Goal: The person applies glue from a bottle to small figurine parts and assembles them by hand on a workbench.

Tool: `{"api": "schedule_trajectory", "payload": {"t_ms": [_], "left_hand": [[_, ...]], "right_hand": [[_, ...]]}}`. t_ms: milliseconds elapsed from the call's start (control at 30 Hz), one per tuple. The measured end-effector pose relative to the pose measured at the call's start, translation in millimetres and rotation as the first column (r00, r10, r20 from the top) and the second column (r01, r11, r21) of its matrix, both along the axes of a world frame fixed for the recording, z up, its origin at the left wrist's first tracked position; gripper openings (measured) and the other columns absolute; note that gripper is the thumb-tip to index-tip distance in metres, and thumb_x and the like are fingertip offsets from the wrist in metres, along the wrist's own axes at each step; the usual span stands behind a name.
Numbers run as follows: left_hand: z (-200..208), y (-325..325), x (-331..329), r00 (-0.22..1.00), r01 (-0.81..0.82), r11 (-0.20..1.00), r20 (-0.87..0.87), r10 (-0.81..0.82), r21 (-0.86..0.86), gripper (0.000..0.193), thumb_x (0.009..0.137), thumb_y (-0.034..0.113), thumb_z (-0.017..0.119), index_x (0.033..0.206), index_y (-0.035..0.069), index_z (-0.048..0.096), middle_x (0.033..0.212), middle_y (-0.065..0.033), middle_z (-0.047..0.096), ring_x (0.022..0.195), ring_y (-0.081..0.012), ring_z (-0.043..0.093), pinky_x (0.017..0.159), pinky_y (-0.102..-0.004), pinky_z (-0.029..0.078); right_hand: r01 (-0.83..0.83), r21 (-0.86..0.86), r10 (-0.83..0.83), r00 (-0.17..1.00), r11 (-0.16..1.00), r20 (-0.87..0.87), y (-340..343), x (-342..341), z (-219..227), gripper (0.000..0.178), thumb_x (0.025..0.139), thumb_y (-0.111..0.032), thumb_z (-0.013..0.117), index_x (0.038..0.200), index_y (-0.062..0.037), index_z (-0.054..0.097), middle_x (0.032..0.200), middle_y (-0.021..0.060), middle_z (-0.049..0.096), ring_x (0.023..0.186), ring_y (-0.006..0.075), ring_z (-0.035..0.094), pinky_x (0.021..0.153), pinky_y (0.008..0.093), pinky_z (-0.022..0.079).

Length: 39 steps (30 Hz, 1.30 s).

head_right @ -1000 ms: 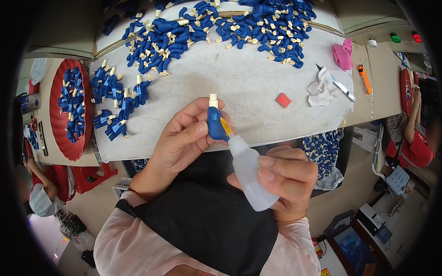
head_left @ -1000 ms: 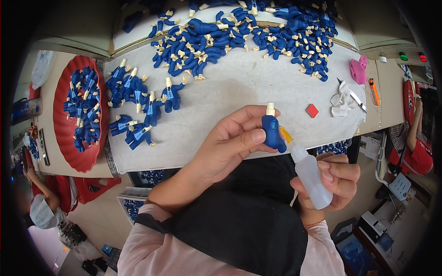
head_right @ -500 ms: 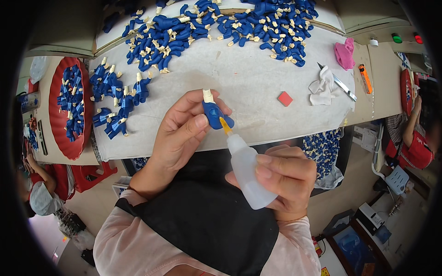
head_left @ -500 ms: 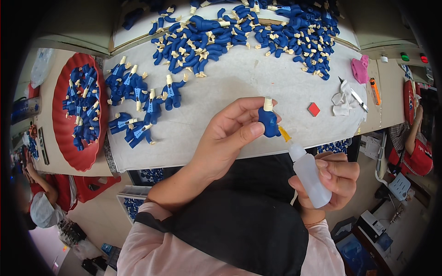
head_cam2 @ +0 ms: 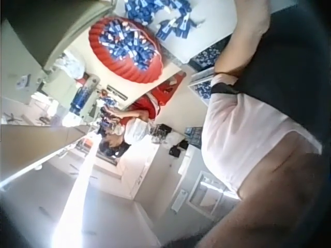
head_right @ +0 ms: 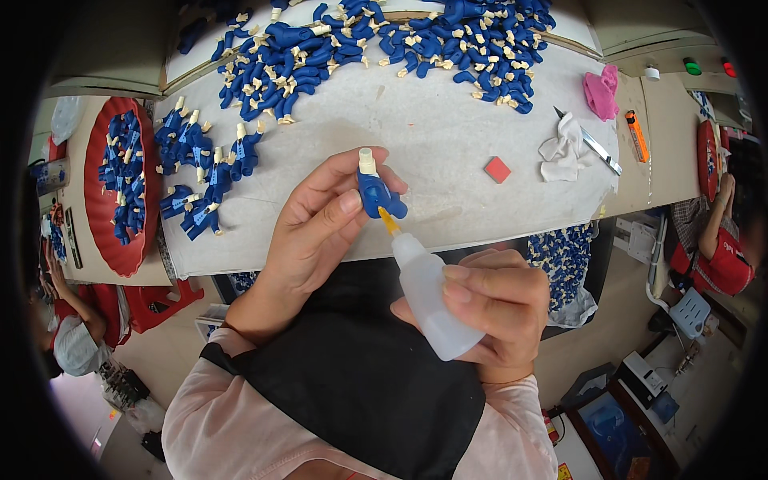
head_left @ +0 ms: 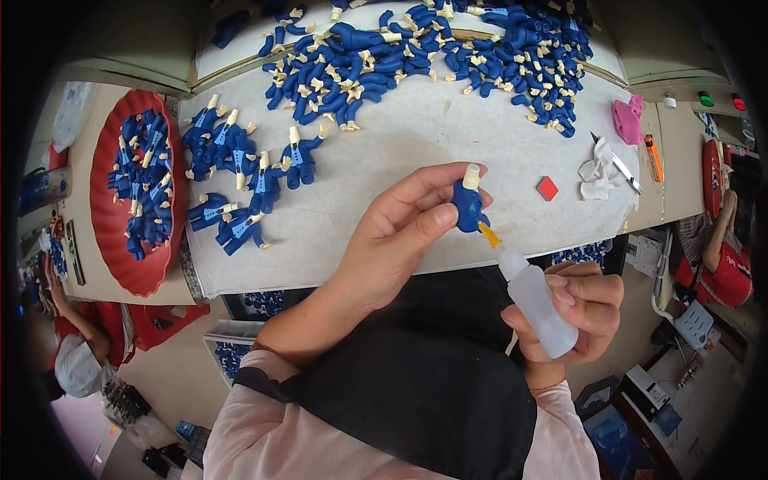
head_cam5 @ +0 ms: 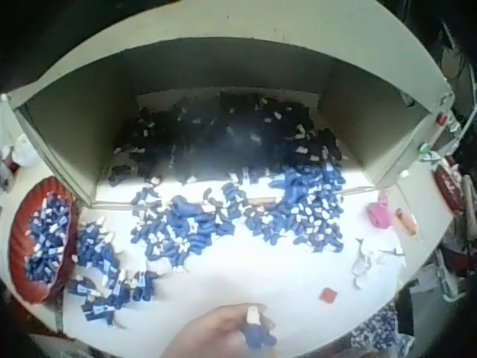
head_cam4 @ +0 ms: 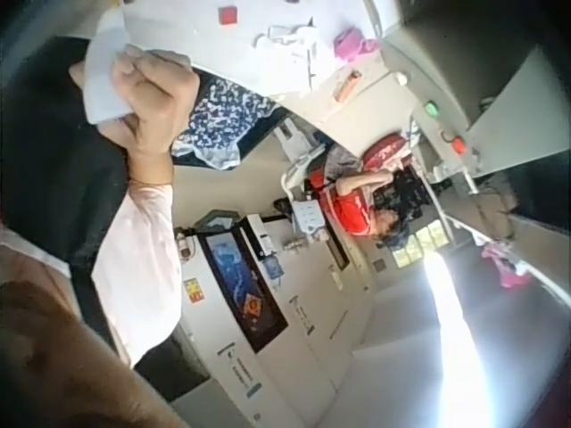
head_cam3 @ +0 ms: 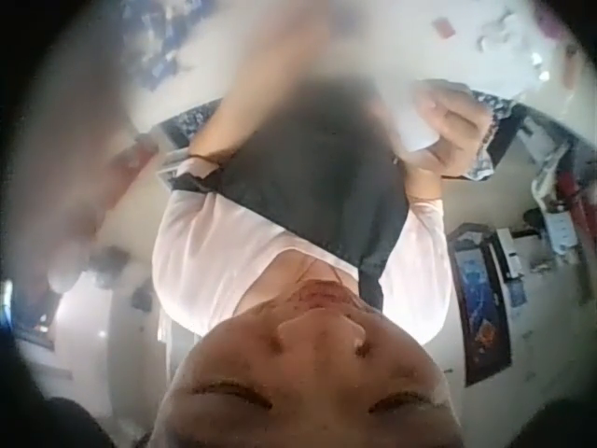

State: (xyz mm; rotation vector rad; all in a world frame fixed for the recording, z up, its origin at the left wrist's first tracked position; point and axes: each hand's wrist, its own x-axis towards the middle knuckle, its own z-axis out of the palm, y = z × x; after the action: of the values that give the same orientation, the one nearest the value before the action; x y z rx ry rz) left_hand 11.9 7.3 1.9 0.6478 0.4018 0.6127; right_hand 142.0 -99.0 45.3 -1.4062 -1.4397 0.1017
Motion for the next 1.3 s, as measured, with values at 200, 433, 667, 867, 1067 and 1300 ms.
{"api": "schedule_trajectory", "payload": {"t_ms": [200,433,667,867,1067,1300], "left_hand": [[1,-1,1,0.997,0.062,0.994,0.044,-0.059,-0.095,0.039,0.086,0.014,0.046,0.121,-0.001,0.038,0.101,-0.0145,0.053,0.098,-0.0195,0.05,0.087,-0.0309,0.037],[2,0,1,0.992,0.123,0.986,0.039,-0.119,-0.109,0.04,0.086,0.016,0.045,0.121,-0.002,0.038,0.099,-0.0143,0.053,0.097,-0.02,0.051,0.087,-0.0306,0.037],[-1,-2,1,0.992,0.122,0.986,0.029,-0.119,-0.117,0.039,0.086,0.016,0.045,0.12,-0.001,0.039,0.099,-0.0145,0.053,0.097,-0.02,0.051,0.087,-0.0307,0.037],[-2,-2,0,0.989,0.144,0.983,0.036,-0.141,-0.113,0.039,0.086,0.016,0.045,0.12,-0.001,0.039,0.1,-0.0153,0.053,0.096,-0.02,0.051,0.088,-0.0307,0.036],[-2,-2,0,0.991,0.135,0.984,0.025,-0.133,-0.116,0.039,0.086,0.016,0.045,0.12,-0.001,0.039,0.1,-0.015,0.054,0.097,-0.0198,0.051,0.088,-0.0308,0.036],[-3,-2,0,0.99,0.142,0.982,0.017,-0.141,-0.125,0.038,0.086,0.016,0.045,0.12,-0.001,0.04,0.1,-0.0146,0.054,0.097,-0.0191,0.051,0.088,-0.03,0.037]], "right_hand": [[-0.023,-0.002,0.023,0.999,1.0,-0.029,1,1,1,0.044,0.056,-0.019,0.08,0.086,-0.0069,0.05,0.077,0.0054,0.044,0.061,0.013,0.05,0.052,0.0238,0.045],[-0.002,0.002,0.002,0.999,1.0,-0.034,1,0,-1,0.044,0.056,-0.019,0.08,0.086,-0.0067,0.05,0.077,0.0054,0.044,0.06,0.0128,0.049,0.052,0.0234,0.045],[0.005,0.0,-0.005,0.999,1.0,-0.046,1,1,-2,0.044,0.055,-0.019,0.08,0.086,-0.0074,0.051,0.077,0.0051,0.044,0.059,0.0129,0.049,0.052,0.0239,0.045],[0.027,0.012,-0.027,0.999,1.0,-0.044,1,0,-3,0.043,0.057,-0.019,0.079,0.087,-0.0075,0.051,0.077,0.0047,0.045,0.06,0.0131,0.05,0.053,0.0245,0.044],[0.089,0.053,-0.088,0.996,0.995,-0.03,-1,0,-9,0.043,0.057,-0.019,0.079,0.088,-0.0077,0.051,0.077,0.0044,0.045,0.061,0.013,0.051,0.054,0.0243,0.044],[0.032,0.001,-0.032,0.999,0.999,-0.014,3,2,-4,0.042,0.058,-0.019,0.078,0.088,-0.0074,0.051,0.077,0.0045,0.045,0.061,0.0121,0.05,0.054,0.0238,0.044]]}}
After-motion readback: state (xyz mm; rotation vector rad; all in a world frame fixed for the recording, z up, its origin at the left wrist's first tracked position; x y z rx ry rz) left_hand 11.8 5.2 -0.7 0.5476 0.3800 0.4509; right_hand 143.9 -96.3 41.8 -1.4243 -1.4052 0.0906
